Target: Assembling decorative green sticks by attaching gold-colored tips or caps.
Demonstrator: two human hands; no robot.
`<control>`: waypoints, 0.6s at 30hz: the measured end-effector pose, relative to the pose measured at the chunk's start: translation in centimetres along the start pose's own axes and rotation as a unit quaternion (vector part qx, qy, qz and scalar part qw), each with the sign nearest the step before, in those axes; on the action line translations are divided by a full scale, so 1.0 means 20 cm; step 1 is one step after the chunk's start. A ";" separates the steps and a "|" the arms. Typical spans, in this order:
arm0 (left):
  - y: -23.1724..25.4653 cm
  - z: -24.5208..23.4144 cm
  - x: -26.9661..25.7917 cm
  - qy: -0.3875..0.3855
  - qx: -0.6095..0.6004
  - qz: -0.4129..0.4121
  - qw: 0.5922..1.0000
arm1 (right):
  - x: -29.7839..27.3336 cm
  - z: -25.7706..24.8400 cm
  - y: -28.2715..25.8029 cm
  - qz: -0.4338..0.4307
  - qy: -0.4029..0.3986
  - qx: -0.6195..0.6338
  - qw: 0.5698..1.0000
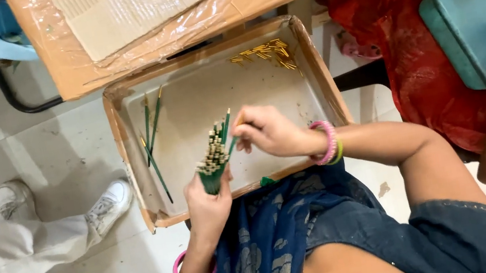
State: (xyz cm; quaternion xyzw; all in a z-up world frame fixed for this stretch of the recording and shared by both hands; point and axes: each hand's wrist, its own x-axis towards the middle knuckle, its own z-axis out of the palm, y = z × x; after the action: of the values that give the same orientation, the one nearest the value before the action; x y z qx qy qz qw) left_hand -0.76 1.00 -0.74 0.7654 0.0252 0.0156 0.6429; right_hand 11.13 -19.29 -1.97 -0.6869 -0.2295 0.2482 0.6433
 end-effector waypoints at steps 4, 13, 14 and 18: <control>-0.05 -0.09 0.03 0.055 0.182 0.013 0.982 | 0.17 -0.07 0.20 -0.126 -0.067 -0.223 0.964; -0.30 -0.28 -0.02 0.197 -0.058 -0.083 0.975 | 0.47 -0.68 0.75 -0.110 -0.075 -0.668 0.732; -0.26 -0.27 0.01 0.189 -0.109 -0.107 0.970 | 0.45 -0.66 0.71 -0.099 -0.052 -0.648 0.753; -0.22 -0.13 0.06 0.147 -0.133 -0.159 0.967 | 0.33 -0.59 0.56 0.005 -0.026 -0.590 0.807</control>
State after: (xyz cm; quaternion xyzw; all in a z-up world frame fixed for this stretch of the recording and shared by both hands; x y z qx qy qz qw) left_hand 0.29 4.45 -4.53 0.6482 0.2387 0.0287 0.7226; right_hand 23.78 -24.95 -12.81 -0.9284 -0.3453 0.0860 0.1068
